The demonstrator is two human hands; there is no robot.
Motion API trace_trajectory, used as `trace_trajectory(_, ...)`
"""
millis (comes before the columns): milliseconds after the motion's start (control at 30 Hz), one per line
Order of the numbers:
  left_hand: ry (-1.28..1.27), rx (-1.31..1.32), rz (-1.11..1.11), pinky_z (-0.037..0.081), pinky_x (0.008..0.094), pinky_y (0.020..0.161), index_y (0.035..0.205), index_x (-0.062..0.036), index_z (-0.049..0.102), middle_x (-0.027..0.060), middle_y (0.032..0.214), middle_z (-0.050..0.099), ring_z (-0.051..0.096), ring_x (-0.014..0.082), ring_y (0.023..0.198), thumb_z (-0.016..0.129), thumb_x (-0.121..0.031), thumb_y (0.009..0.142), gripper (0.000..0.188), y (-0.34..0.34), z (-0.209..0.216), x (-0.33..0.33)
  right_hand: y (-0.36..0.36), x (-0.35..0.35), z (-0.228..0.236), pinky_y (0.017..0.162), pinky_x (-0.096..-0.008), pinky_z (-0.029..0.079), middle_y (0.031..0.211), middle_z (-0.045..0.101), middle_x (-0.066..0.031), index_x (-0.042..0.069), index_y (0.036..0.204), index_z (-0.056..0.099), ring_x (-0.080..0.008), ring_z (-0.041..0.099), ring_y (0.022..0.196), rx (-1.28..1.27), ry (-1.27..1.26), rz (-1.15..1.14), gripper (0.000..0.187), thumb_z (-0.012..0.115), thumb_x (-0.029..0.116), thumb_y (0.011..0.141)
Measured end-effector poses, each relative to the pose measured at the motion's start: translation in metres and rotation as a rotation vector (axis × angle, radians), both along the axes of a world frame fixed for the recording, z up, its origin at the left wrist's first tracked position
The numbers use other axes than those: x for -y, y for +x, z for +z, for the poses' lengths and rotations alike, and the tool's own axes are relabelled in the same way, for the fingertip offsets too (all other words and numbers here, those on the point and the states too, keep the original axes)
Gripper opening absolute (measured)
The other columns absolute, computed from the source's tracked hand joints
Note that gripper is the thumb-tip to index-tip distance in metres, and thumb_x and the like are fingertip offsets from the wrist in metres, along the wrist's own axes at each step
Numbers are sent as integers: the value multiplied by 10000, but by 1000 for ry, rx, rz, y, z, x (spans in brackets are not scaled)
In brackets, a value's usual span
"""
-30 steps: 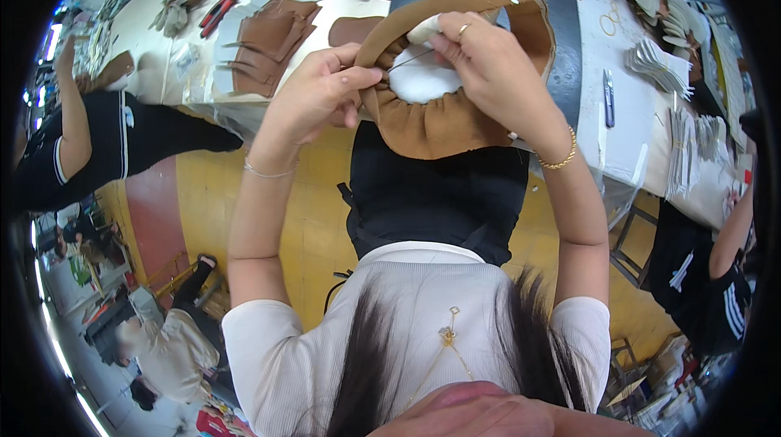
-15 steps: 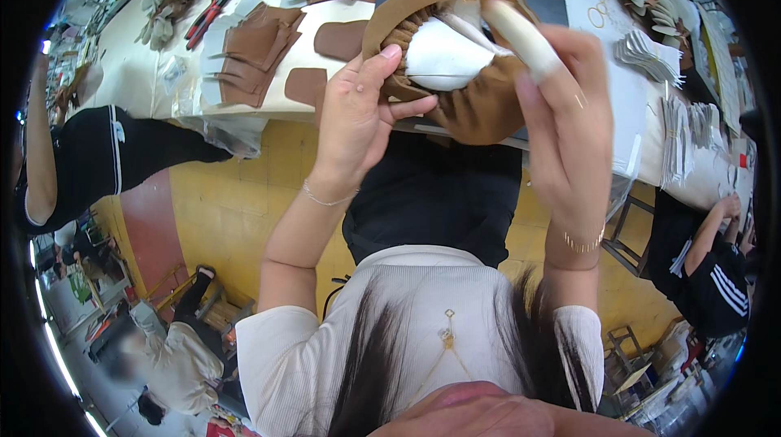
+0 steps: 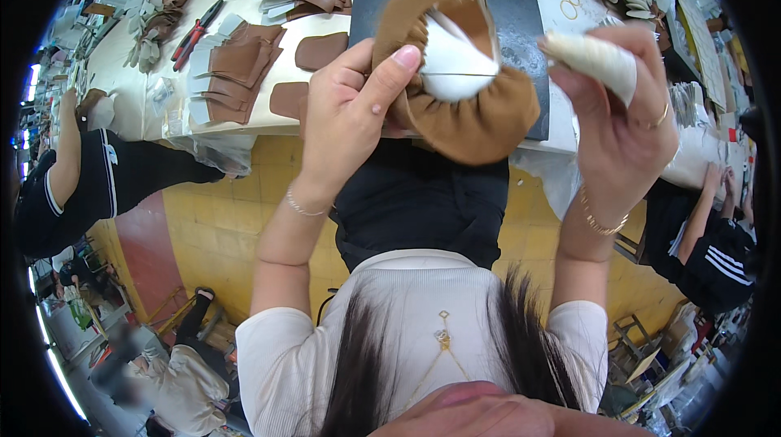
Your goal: The person hand-stitches a brown leather shoe upper using a needle and thread. They repeatedly insert the needle through pre-punched holes, pull the thread through, and tighten the stitches while holding the shoe in place.
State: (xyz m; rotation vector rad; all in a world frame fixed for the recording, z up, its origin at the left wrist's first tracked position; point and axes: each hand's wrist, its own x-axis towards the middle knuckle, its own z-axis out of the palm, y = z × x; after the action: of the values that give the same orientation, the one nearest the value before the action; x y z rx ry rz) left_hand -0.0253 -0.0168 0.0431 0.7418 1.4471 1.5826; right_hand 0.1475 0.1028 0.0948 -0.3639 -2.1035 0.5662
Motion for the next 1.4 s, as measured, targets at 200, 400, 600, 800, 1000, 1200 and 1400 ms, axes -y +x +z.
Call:
trace_trajectory(200,-75,174,-316,464,192,664,961,42,673,-3,796,646,571,41,734,635,-264,937,309,-18,25,5,-12,-17,9,572,-244,463,843,596,-66,26,943,716,-151,602,738,227,151,294,231,758,12,716)
trace_trajectory(400,-248,535,-502,522,232,719,1038,29,633,53,922,676,634,85,793,640,-213,904,277,-26,12,15,-6,-15,-13,572,-260,461,791,584,-56,41,923,717,-160,594,682,374,-29,349,223,740,-44,718)
trace_trajectory(600,-162,318,-282,528,235,795,1190,44,584,79,1020,674,641,94,884,633,-134,917,329,-23,-8,16,-10,-21,-35,603,-324,492,837,573,-51,45,879,668,-211,600,678,396,-22,312,123,721,28,768)
trace_trajectory(800,61,241,-213,518,225,802,1268,19,567,80,1030,678,633,88,902,640,-101,924,371,-13,-4,15,-11,-17,-23,557,-268,457,791,567,-49,49,914,722,-162,582,646,396,67,295,214,743,-30,716)
trace_trajectory(1000,58,219,-293,518,221,805,1288,4,558,82,1020,684,640,85,904,637,-117,928,388,-13,4,9,-9,-18,-8,535,-271,448,761,555,-36,66,910,728,-151,585,633,440,132,263,214,759,16,704)
trace_trajectory(1200,59,317,-319,518,224,816,1256,20,570,94,1035,690,643,90,907,643,-124,922,371,-9,4,8,-6,-15,-2,531,-266,441,756,549,-39,67,896,723,-159,579,626,476,158,276,210,750,1,699)
trace_trajectory(1400,57,284,-318,515,233,841,1242,26,574,101,1056,688,641,97,932,642,-125,923,360,-6,5,10,-3,-10,0,528,-265,441,752,546,-35,70,892,722,-154,581,631,482,121,261,220,741,-25,694)
